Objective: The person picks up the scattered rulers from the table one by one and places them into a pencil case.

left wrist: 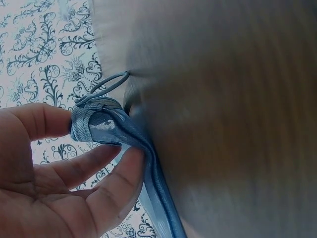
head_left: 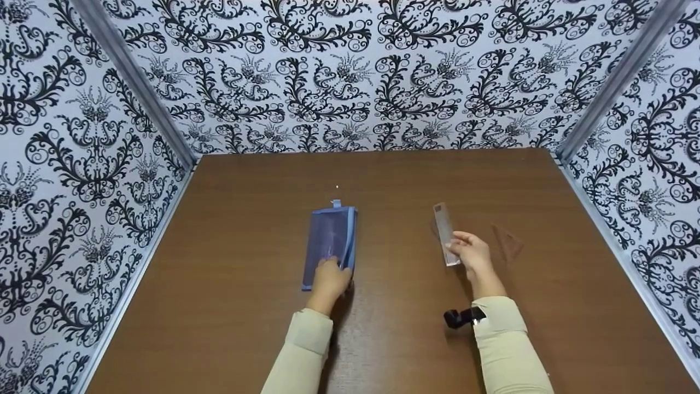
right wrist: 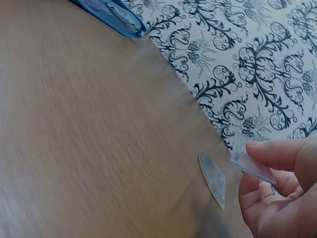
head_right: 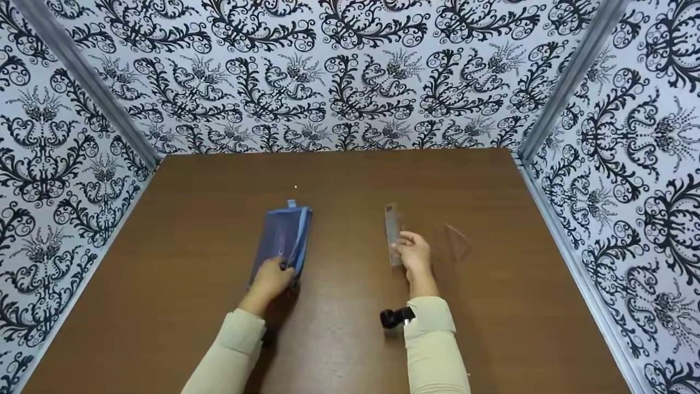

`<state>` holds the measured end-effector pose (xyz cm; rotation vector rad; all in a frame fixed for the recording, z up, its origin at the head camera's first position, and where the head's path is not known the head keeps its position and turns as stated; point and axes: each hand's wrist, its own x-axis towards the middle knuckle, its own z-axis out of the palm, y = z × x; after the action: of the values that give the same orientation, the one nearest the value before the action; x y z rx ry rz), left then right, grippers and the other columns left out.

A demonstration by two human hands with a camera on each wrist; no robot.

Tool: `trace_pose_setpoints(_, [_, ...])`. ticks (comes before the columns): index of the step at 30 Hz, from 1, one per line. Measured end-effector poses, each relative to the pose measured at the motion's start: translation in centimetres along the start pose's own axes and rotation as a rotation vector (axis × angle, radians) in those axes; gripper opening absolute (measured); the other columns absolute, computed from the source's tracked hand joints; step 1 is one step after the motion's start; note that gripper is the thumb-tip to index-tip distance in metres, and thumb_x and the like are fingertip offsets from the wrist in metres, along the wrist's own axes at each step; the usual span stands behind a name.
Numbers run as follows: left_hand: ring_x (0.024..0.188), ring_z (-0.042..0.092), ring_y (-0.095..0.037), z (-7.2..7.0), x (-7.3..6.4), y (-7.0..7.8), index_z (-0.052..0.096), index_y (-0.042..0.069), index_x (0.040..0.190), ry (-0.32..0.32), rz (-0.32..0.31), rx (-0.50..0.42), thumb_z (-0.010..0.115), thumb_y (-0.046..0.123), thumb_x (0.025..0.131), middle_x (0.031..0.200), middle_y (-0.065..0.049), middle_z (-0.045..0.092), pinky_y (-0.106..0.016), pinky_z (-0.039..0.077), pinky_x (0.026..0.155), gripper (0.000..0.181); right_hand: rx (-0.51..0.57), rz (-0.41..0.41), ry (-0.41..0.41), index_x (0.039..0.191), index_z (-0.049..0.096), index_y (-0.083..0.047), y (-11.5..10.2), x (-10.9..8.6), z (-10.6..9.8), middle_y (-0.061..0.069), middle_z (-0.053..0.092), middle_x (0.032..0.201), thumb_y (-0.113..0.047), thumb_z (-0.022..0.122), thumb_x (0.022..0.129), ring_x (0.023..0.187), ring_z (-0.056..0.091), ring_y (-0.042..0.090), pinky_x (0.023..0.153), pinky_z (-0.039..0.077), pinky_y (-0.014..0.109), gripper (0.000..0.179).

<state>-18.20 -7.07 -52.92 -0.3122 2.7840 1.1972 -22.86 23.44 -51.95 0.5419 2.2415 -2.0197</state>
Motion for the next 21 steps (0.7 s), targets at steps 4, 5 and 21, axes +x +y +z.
trace_pose_setpoints(4, [0.121,0.05,-0.044,0.1,0.0,0.1,0.053,-0.009,0.13,0.0,-0.001,-0.002,0.059,0.016,0.089,0.131,-0.03,0.05,-0.051,0.043,0.099,0.049,0.033,0.004,-0.033,0.133,0.047,0.011,-0.3,0.1,0.5,-0.002,0.061,0.09,0.004,0.063,0.087,0.079,0.055,0.003,0.072,0.048,0.014,0.049])
trace_pose_setpoints(5, [0.121,0.05,-0.044,0.1,0.0,0.1,0.053,-0.009,0.131,-0.003,0.0,0.0,0.059,0.016,0.089,0.131,-0.03,0.05,-0.051,0.042,0.099,0.049,0.034,0.003,-0.04,0.133,0.047,0.011,-0.3,0.1,0.6,-0.002,0.061,0.091,0.004,0.063,0.087,0.08,0.055,0.002,0.072,0.048,0.014,0.049])
trace_pose_setpoints(21, [0.116,0.053,-0.044,0.0,-0.2,0.0,0.055,-0.011,0.126,0.013,0.027,-0.016,0.06,0.015,0.089,0.122,-0.03,0.053,-0.051,0.045,0.096,0.046,0.08,-0.021,-0.132,0.13,0.047,0.014,-0.3,0.9,3.2,-0.004,0.062,0.082,0.009,0.061,0.085,0.076,0.06,0.005,0.071,0.05,0.016,0.047])
